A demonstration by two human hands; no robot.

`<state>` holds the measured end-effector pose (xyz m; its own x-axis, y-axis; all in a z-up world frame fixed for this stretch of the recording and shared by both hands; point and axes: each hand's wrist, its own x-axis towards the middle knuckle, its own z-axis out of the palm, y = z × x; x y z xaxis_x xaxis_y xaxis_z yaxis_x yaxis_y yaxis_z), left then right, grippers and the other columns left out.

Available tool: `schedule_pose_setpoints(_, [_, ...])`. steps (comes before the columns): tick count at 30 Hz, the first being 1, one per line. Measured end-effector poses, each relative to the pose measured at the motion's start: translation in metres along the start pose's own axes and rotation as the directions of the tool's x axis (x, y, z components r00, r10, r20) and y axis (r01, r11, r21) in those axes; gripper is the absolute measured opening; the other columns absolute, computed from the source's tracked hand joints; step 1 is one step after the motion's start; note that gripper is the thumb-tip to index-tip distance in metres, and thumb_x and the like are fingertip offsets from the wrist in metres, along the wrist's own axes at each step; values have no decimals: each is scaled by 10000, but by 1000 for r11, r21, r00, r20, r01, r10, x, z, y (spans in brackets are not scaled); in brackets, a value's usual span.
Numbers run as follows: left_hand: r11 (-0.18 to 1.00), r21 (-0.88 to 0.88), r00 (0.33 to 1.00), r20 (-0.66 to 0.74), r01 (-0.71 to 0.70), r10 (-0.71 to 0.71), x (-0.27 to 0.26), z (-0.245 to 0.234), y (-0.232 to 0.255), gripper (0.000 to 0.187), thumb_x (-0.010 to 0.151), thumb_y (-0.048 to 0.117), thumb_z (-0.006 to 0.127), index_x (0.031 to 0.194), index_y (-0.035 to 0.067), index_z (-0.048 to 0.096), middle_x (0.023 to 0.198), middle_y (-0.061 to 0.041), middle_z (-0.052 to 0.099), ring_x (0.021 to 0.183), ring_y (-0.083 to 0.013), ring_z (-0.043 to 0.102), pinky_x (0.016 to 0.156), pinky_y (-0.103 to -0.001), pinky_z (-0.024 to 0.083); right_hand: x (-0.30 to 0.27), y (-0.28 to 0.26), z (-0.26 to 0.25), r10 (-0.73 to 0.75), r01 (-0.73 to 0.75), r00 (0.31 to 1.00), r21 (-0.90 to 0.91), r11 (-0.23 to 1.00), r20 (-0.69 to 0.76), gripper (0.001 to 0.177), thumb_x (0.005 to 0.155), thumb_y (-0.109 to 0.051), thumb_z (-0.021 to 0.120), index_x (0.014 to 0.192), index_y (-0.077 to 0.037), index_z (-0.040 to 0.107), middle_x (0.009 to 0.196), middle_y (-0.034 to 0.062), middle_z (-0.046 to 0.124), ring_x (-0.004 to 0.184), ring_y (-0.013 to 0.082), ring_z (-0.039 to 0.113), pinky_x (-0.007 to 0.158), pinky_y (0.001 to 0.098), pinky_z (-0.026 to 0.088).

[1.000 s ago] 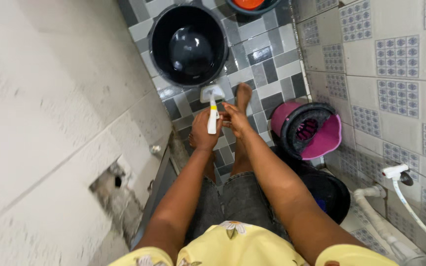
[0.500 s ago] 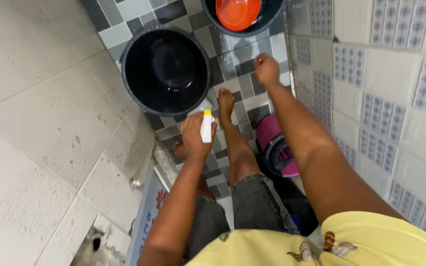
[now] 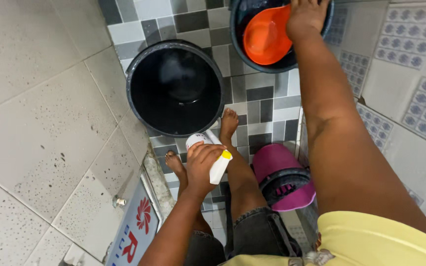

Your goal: The person cleans a tiled bathroom floor using a long-handled brush and a spray bottle. They scrub the floor, scoop water from a bucket with a red scoop, and pour it onto the floor and into the toilet bowl.

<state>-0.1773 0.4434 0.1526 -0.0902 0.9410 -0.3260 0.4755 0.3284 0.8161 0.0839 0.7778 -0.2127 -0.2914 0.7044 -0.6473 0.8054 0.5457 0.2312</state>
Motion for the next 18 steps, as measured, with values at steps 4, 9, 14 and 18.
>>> schedule_pose_setpoints(4, [1000, 6, 1000, -6, 25, -25, 1, 3, -2, 236, 824, 164, 720, 1046, 85, 702, 1176, -23, 740, 1094, -228, 689, 1095, -458, 407, -7, 5, 19, 53, -79, 985, -160, 984, -163, 715, 876, -216, 555, 1563, -182, 360, 1553, 135, 432, 1465, 378, 246, 1130, 667, 131])
schedule_pose_setpoints(9, [1000, -3, 1000, -24, 19, -19, 3, 0, 2, 249, 825, 187, 734, 1047, 77, 706, 1142, -36, 734, 1078, -245, 681, 1080, -456, 412, -77, 27, 23, 134, -221, 884, 148, 964, 448, 455, 1035, -270, 506, 1468, -137, 549, 1580, 192, 422, 1493, 397, 340, 1172, 656, 270])
schedule_pose_setpoints(14, [1000, -9, 998, -53, 30, -30, 0, -1, 5, 238, 845, 187, 723, 1055, 76, 708, 1142, -38, 737, 1080, -249, 685, 1082, -457, 420, -124, 16, 1, 348, -516, 843, 429, 742, 411, 388, 1198, -225, 412, 1572, -128, 436, 1395, 270, 601, 1288, 463, 609, 1100, 548, 493])
schedule_pose_setpoints(18, [1000, -11, 998, -68, 2, -3, -3, -2, 3, 247, 857, 207, 734, 1060, 70, 705, 1139, -54, 729, 1076, -263, 678, 1069, -467, 418, -134, -8, 16, 414, -375, 910, 414, 830, -6, 824, 957, -48, 541, 1683, -215, 188, 1323, 250, 487, 1033, 442, 645, 907, 526, 529])
